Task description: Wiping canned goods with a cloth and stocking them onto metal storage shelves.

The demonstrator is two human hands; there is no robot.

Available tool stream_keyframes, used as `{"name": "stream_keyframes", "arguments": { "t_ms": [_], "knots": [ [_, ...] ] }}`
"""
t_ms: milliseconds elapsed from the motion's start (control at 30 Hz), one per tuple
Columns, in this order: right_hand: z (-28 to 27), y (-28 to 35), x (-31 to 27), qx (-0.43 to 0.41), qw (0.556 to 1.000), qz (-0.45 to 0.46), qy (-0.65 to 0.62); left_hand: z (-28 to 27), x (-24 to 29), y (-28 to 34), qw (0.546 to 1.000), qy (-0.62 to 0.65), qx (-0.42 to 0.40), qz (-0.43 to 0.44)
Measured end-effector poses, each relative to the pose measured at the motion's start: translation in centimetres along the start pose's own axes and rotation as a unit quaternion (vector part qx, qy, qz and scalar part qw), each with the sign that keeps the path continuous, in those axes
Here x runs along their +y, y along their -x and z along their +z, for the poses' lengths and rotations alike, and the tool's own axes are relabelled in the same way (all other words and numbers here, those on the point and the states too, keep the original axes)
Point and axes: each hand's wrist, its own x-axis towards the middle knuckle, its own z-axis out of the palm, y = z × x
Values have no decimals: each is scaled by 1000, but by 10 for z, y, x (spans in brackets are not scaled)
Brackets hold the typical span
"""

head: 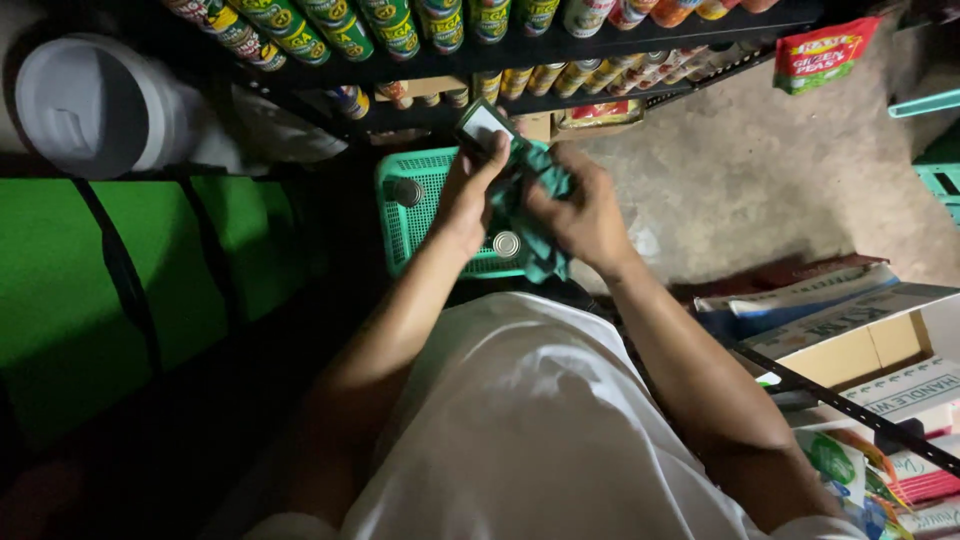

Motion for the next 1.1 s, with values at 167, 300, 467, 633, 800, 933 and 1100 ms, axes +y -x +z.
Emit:
{"name": "stream_keyframes", "arguments": {
  "t_ms": [167,300,467,633,800,933,1100],
  "knots": [
    [-22,-5,12,47,992,-96,66,19,55,18,959,-232,-61,153],
    [-28,-20,1,85,955,-278,63,8,49,18,855,-439,-66,267],
    [-9,-3,-19,-14,962,-270,42,23,58,22,835,-442,-53,323],
    [-17,-9,-15,9,971,-235,41,-10,15,13,838,-460,-54,290],
    [-9,-1,-11,-40,969,-240,28,17,58,20,830,-439,-94,331],
    [-18,-16,9,-5,979,-204,-2,12,47,17,829,-436,-115,330],
    [1,-4,-2,-9,976,-215,-12,24,59,25,838,-430,-88,323]
  ]
}}
